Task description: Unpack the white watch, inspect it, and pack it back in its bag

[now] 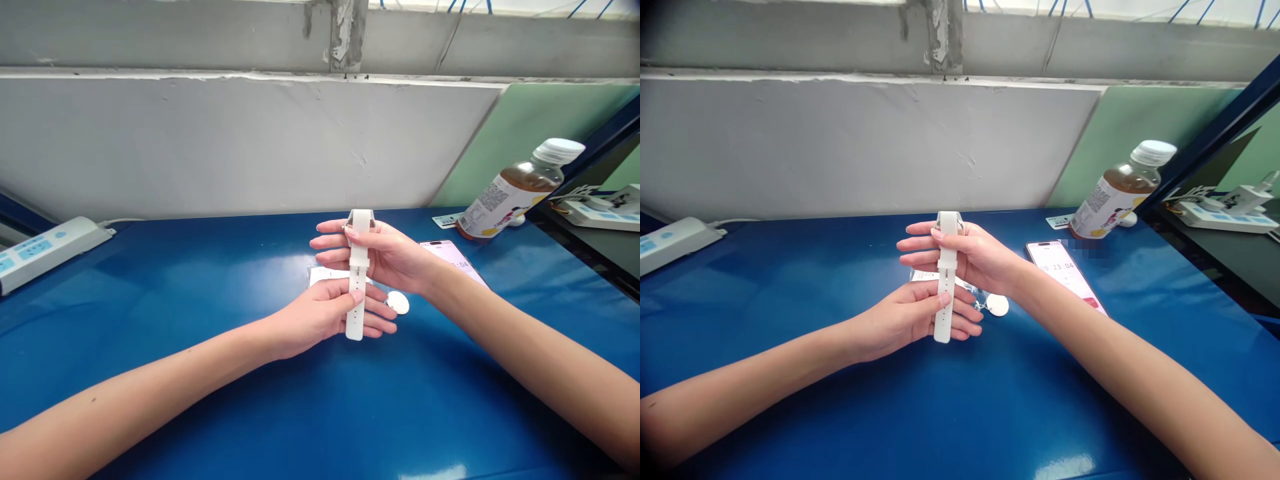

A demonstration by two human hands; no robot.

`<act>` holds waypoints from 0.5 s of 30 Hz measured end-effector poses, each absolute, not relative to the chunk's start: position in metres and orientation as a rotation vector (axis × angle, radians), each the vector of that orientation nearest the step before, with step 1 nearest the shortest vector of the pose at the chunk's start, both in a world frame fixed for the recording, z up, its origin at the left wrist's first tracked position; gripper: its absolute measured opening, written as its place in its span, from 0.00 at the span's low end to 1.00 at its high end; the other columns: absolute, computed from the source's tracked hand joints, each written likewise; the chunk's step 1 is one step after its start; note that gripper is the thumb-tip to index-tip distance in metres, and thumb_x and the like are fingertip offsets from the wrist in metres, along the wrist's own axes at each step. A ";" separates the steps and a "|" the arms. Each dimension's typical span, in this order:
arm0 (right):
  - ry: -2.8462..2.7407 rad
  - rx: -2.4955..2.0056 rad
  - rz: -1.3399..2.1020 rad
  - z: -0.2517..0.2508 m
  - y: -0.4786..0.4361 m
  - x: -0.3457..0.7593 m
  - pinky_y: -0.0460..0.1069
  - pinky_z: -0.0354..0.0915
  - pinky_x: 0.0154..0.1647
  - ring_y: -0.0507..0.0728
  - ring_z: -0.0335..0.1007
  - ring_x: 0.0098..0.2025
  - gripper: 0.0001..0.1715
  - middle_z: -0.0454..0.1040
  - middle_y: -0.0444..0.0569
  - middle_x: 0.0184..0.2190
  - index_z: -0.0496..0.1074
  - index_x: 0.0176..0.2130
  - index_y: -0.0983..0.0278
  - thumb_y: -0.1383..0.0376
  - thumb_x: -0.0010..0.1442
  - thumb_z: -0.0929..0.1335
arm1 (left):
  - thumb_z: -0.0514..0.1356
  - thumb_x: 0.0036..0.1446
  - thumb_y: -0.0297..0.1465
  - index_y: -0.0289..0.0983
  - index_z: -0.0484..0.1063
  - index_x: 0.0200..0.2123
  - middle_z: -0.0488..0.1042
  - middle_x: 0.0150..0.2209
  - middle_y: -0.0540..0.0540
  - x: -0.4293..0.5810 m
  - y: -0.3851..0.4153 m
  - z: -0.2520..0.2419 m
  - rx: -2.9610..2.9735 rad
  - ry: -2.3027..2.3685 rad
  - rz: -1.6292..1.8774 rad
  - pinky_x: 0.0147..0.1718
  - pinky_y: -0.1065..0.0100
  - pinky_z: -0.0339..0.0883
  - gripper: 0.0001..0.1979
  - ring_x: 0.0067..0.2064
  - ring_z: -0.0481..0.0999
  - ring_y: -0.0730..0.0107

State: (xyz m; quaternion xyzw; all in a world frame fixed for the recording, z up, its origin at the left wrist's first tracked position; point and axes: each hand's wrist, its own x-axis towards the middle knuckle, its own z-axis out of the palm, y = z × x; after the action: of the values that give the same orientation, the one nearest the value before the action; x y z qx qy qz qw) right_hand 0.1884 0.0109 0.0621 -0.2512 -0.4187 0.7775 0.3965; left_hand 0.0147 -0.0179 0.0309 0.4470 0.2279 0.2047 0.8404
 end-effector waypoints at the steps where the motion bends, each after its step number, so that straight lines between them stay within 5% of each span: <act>1: -1.049 -0.636 1.970 0.062 0.010 0.187 0.51 0.75 0.50 0.56 0.81 0.45 0.13 0.82 0.52 0.45 0.77 0.49 0.65 0.67 0.69 0.65 | 0.64 0.63 0.40 0.32 0.77 0.46 0.80 0.46 0.34 0.015 -0.018 0.030 0.945 0.473 0.429 0.51 0.55 0.71 0.17 0.47 0.81 0.53; 10: -1.043 -0.687 1.970 0.063 0.011 0.186 0.51 0.74 0.49 0.56 0.80 0.43 0.11 0.82 0.51 0.44 0.77 0.48 0.63 0.66 0.67 0.68 | 0.64 0.63 0.40 0.32 0.78 0.46 0.80 0.47 0.34 0.015 -0.021 0.032 0.904 0.457 0.405 0.51 0.56 0.71 0.17 0.49 0.81 0.54; 15: -1.019 -0.676 1.959 0.059 0.012 0.186 0.47 0.73 0.40 0.50 0.76 0.32 0.13 0.80 0.45 0.37 0.76 0.49 0.61 0.67 0.65 0.69 | 0.65 0.63 0.40 0.32 0.77 0.46 0.80 0.46 0.33 0.015 -0.019 0.031 0.894 0.463 0.402 0.52 0.55 0.70 0.17 0.49 0.81 0.53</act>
State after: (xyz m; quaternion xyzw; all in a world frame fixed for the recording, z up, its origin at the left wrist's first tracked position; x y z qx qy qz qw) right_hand 0.1861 0.0121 0.0589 -0.2679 -0.4037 0.7760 0.4039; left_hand 0.0151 -0.0190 0.0307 0.4252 0.2202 0.1914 0.8568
